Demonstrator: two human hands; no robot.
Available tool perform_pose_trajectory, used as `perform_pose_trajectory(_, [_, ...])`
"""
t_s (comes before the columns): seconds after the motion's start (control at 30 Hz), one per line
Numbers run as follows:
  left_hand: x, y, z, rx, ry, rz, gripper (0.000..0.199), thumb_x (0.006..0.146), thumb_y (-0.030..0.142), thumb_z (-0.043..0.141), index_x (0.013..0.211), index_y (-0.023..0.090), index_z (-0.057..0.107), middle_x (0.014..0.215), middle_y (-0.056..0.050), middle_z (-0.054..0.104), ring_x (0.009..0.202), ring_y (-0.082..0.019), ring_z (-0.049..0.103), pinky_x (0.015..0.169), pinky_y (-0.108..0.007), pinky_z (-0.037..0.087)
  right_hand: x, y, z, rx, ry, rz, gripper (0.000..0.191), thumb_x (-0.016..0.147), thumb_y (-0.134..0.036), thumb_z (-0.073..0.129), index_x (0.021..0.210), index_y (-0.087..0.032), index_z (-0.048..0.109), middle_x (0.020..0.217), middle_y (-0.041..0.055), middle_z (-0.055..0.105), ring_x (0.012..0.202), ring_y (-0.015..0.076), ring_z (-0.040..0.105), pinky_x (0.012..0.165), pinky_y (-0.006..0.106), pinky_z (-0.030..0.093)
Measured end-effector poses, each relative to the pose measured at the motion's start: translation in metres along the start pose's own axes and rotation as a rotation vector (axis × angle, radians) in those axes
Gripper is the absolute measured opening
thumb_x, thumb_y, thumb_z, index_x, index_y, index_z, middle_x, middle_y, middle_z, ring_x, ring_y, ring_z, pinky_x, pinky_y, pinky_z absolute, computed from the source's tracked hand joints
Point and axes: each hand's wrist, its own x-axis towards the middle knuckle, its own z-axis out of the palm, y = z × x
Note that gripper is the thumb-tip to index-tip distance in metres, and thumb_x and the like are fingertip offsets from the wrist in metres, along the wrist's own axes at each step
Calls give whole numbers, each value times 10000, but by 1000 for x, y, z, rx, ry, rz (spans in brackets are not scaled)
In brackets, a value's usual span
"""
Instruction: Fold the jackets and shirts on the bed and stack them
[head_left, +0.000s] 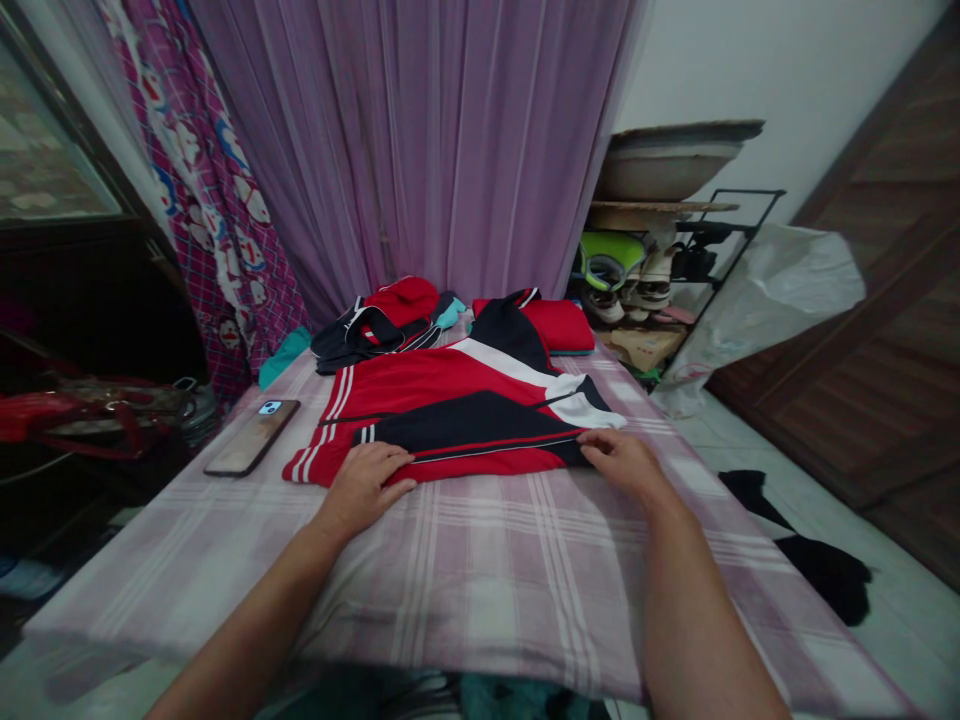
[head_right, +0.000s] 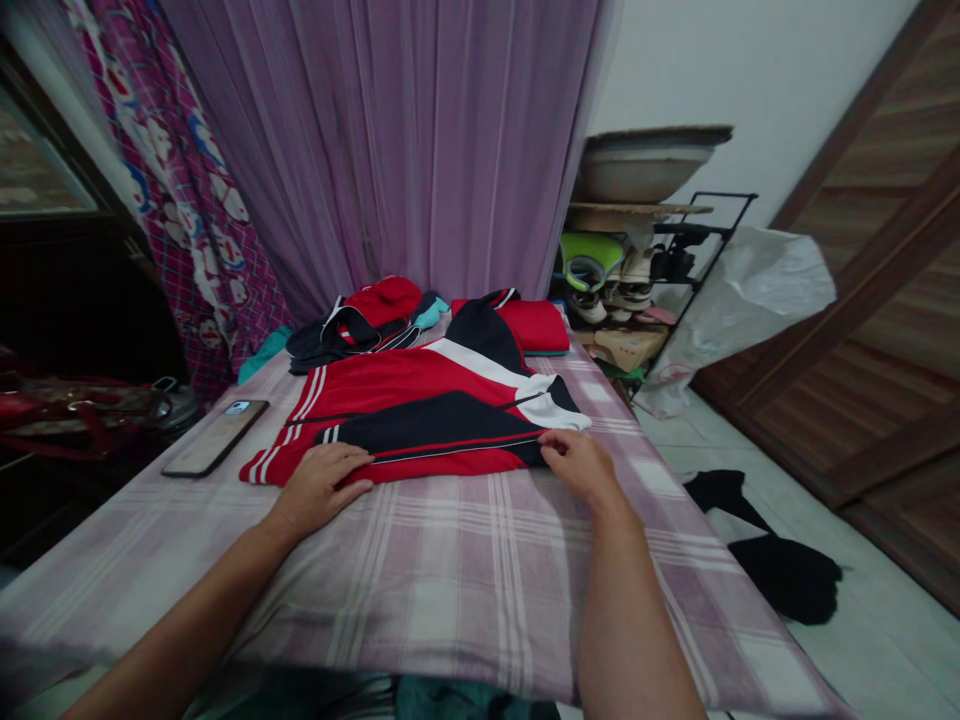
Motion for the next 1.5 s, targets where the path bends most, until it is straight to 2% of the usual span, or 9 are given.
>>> perform_pose_trajectory(0.13, [-4,-5,7,21,-18,39,431,924,497,541,1241,227,653,1199,-96,710,1123,-259,631,970,-435,481,-5,14,-5,41,-246,-173,459,631,-106,560,1027,-228,758,1091,34,740,1015,211,666,917,315,504])
perform_pose_trajectory(0.47, [-6,-16,17,39,60,145,402,1016,380,369,1247,243,668,1190,-72,728,1113,-212,657,938,-395,530,-4,17,-15,-225,46,-96,268,715,-150,570,769,-290,793,919,4,764,937,232,679,848,347,505])
perform_pose_trajectory(0.6, [-10,-15,20,26,44,178,391,1009,395,389,1261,273,664,1224,-54,718,1162,-223,636,968,-420,520,-9,21,-16,-213,-84,112,275,695,-135,560,710,-285,789,799,-4,762,744,205,681,693,310,503])
perform_pose_trajectory(0.73, [-11,-11,16,2,42,149,391,983,444,446,1233,256,679,1197,-70,726,1141,-226,644,976,-425,517,-9,23,-16,-131,-91,84,311,677,-131,539,754,-286,798,817,-6,765,765,201,686,709,303,510])
perform_pose_trajectory(0.9, [-8,-8,10,7,90,70,440,987,458,395,1246,231,669,1233,-93,705,1163,-232,631,990,-424,504,-6,16,-21,71,230,-112,262,745,-257,505,723,-248,766,797,23,744,796,211,681,711,312,532])
perform_pose_trajectory(1.0, [-5,-9,12,68,89,14,493,981,483,375,1333,233,612,1365,-109,628,1288,-274,549,1065,-490,441,-5,-6,-10,110,402,-265,328,840,-326,475,945,-215,766,989,75,753,942,233,681,823,352,545])
perform_pose_trajectory(1.17, [-6,-8,20,153,-54,4,550,953,554,412,1419,287,531,1474,-86,536,1395,-311,436,1138,-568,332,-9,-53,31,-158,96,-440,481,947,-411,445,1366,-222,588,1443,108,559,1336,254,499,1127,474,362])
perform_pose_trajectory(1.3, [-7,-8,22,169,-91,-6,551,960,562,394,1428,300,519,1499,-82,508,1415,-309,410,1147,-574,313,-11,-57,46,-417,-181,-270,553,985,-471,384,1475,-228,469,1572,120,387,1449,276,348,1166,542,261])
perform_pose_trajectory(1.5, [-8,-11,25,148,-83,4,533,963,550,394,1422,312,523,1490,-75,520,1417,-301,407,1149,-563,311,-4,-31,37,-497,-169,-155,536,1007,-446,317,1488,-251,452,1576,104,388,1452,276,341,1161,521,282])
